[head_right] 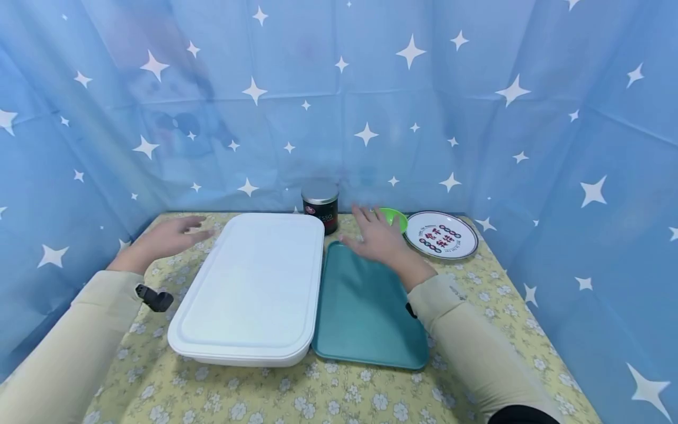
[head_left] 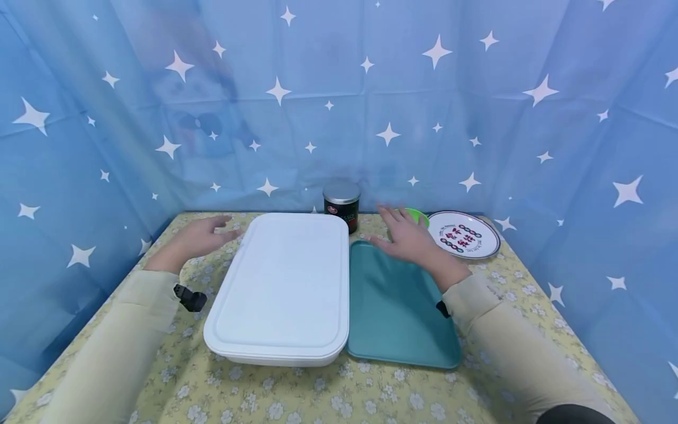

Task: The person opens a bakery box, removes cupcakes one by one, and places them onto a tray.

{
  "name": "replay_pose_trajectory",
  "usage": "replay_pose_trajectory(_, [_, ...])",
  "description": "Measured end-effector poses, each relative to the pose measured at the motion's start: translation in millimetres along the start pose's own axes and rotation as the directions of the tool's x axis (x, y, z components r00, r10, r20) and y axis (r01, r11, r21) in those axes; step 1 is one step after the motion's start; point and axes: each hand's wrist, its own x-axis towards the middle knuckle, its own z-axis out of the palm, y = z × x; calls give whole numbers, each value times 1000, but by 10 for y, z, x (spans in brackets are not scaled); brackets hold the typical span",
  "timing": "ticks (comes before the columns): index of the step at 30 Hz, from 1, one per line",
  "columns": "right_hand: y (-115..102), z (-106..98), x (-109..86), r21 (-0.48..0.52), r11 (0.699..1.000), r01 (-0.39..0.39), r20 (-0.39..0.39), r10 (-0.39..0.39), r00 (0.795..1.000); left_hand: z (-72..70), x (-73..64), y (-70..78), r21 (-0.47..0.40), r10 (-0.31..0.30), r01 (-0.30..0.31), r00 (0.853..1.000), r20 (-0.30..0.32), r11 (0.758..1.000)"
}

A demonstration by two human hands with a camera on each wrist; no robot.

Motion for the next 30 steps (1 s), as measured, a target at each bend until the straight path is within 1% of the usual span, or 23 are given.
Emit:
replay_pose_trajectory(2, [-53, 18, -7, 74, 997, 30, 12, -31, 999, 38, -26, -2, -65, -10, 11, 1000, 15, 998])
replay_pose_trajectory(4, [-101, 45, -9, 152, 987, 55, 30, -60, 998, 60, -59, 6, -98, -5, 7, 1000, 24, 995])
replay_pose_trajectory(8, [-186, 126, -23, 288, 955, 64, 78, -90, 993, 97, -102, 14, -125, -5, 11, 999, 46, 992])
replay_pose_trajectory(9, [-202, 157, -25, 308, 949, 66, 88, -98, 991, 106, -110, 13, -136, -7, 15, 998, 55, 991])
replay_pose_trajectory(12, [-242, 248, -37, 350, 934, 77, 111, -123, 986, 140, -129, -4, -186, -26, 42, 996, 90, 982])
replay_pose_trajectory(14, [-269, 297, -50, 371, 924, 88, 117, -141, 983, 165, -143, -18, -226, -25, 51, 993, 116, 973])
replay_pose_trajectory(17, [-318, 349, -68, 391, 915, 99, 119, -157, 980, 210, -166, -34, -270, -10, 48, 990, 139, 962])
replay_pose_trajectory(20, [-360, 391, -70, 421, 902, 97, 129, -165, 978, 242, -187, -37, -302, 10, 34, 990, 144, 953])
replay_pose_trajectory(25, [-412, 419, -69, 465, 882, 72, 145, -157, 977, 245, -213, -3, -317, 29, 19, 989, 145, 948])
replay_pose_trajectory(30, [-435, 428, -78, 478, 875, 76, 132, -157, 979, 221, -231, 36, -313, 29, 22, 987, 157, 949])
